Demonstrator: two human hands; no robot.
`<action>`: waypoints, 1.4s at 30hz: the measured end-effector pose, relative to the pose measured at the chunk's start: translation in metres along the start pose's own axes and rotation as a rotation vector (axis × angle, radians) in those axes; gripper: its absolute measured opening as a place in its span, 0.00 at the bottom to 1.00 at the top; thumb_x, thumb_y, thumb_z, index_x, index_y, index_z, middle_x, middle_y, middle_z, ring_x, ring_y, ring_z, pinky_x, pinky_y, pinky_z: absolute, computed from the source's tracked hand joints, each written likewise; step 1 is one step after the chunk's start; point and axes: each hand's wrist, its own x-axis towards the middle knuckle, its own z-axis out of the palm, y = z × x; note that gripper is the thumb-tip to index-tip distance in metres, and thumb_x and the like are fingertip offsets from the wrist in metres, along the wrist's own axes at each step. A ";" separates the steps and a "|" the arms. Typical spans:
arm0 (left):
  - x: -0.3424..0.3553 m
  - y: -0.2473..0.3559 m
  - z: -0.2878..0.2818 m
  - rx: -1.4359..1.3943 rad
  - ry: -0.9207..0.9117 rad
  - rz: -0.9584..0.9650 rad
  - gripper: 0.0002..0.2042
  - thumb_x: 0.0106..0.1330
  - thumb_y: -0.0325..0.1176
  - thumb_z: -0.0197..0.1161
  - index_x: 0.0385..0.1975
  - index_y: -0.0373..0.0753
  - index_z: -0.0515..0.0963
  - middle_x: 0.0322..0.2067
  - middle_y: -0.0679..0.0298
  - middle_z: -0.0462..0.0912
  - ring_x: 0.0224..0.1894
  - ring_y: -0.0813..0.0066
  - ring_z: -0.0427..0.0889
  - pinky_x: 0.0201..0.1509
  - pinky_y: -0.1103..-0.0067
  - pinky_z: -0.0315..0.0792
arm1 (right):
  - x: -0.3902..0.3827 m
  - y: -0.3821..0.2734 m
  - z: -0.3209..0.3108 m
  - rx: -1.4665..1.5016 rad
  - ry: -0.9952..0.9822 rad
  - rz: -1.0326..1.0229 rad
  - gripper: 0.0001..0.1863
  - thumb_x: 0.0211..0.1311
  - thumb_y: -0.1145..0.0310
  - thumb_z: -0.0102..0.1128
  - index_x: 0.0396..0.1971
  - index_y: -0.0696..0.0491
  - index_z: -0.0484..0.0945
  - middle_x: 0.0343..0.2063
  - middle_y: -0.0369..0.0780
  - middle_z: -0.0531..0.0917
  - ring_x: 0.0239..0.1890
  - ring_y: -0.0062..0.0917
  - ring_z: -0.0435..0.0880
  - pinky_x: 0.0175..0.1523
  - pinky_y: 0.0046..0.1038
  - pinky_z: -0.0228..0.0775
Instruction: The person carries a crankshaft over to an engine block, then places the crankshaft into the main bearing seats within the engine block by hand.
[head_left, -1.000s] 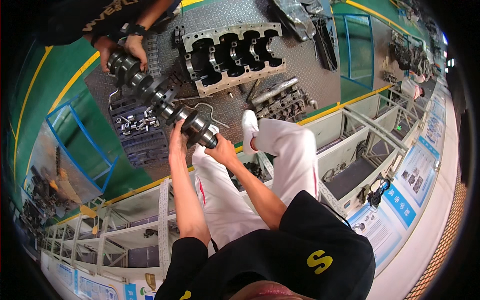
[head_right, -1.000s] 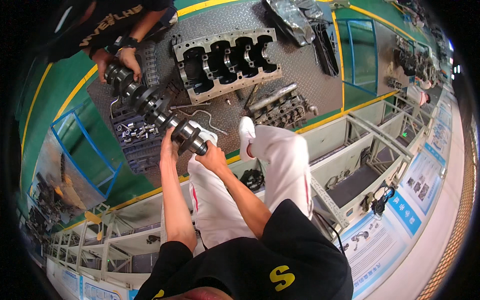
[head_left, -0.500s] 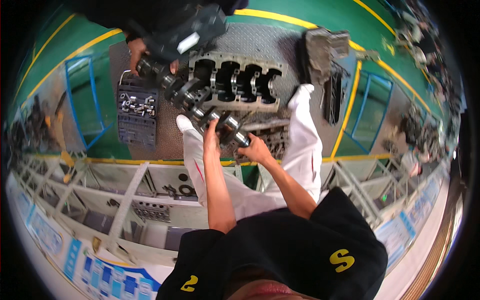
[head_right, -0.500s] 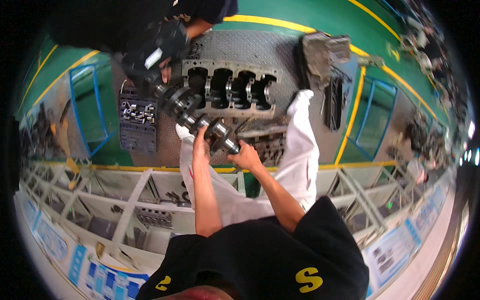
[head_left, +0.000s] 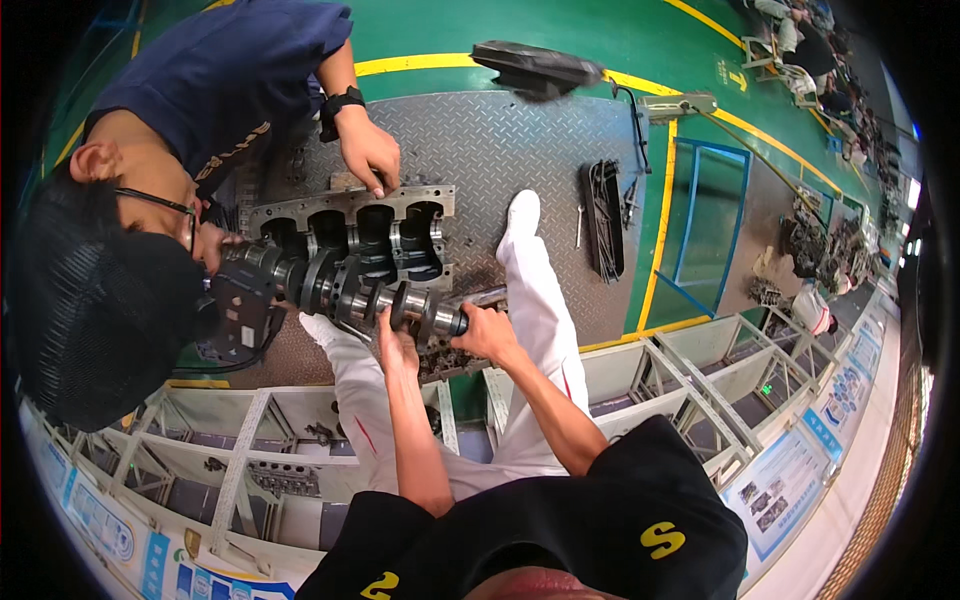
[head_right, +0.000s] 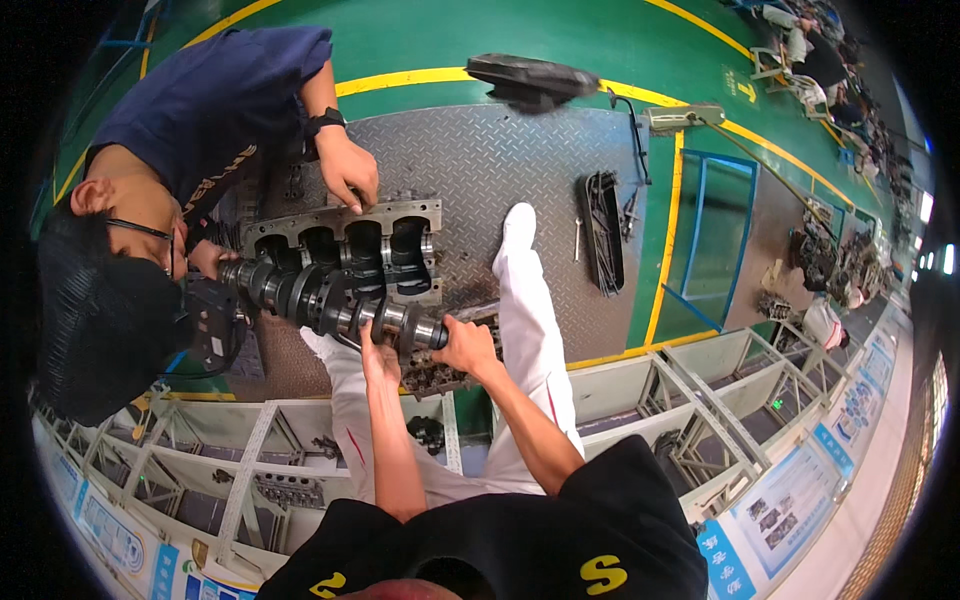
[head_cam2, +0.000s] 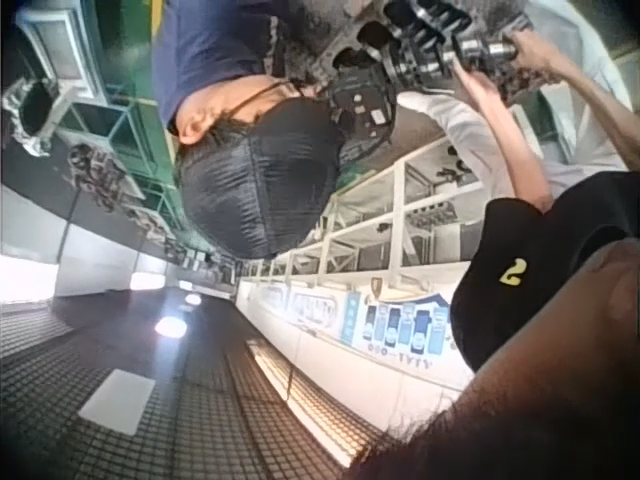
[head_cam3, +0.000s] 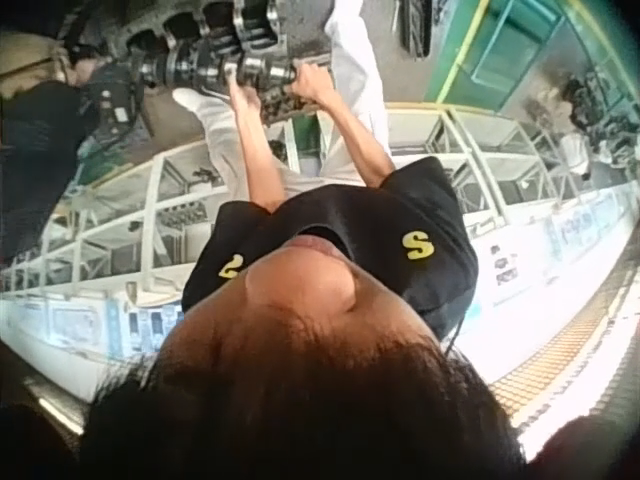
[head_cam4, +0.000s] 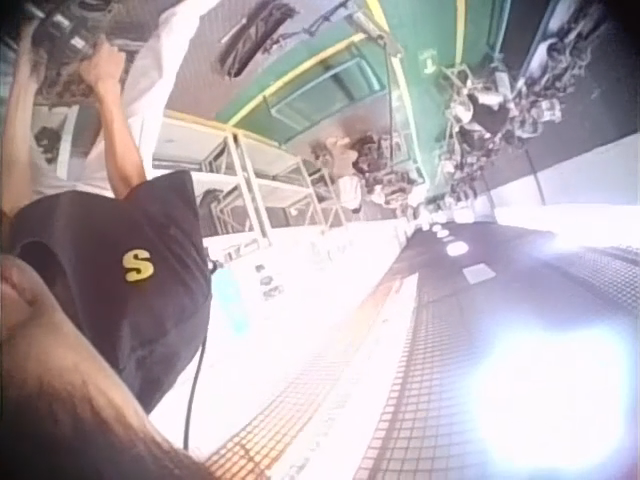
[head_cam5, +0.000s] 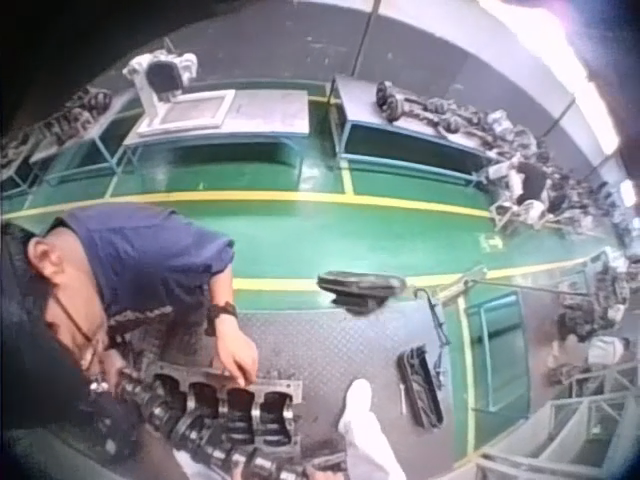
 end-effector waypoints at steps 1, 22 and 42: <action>0.006 -0.003 -0.006 0.026 -0.017 -0.012 0.17 0.71 0.38 0.63 0.57 0.43 0.74 0.47 0.68 0.81 0.47 0.74 0.79 0.58 0.74 0.72 | 0.004 0.005 0.003 -0.016 0.009 -0.015 0.34 0.42 0.52 0.74 0.50 0.55 0.78 0.34 0.54 0.87 0.40 0.51 0.87 0.50 0.47 0.79; 0.022 -0.022 0.009 0.089 0.093 0.047 0.19 0.68 0.45 0.67 0.53 0.42 0.76 0.46 0.68 0.81 0.51 0.70 0.78 0.61 0.69 0.70 | 0.043 0.029 0.012 0.046 -0.118 0.016 0.38 0.41 0.50 0.75 0.53 0.56 0.77 0.41 0.56 0.86 0.47 0.52 0.85 0.55 0.47 0.77; 0.058 -0.031 0.054 0.353 0.296 0.025 0.44 0.64 0.41 0.71 0.73 0.44 0.47 0.65 0.60 0.67 0.65 0.65 0.68 0.63 0.59 0.65 | 0.196 0.076 -0.030 -0.115 -0.268 -0.050 0.46 0.39 0.47 0.73 0.56 0.63 0.71 0.50 0.60 0.83 0.55 0.53 0.82 0.60 0.44 0.75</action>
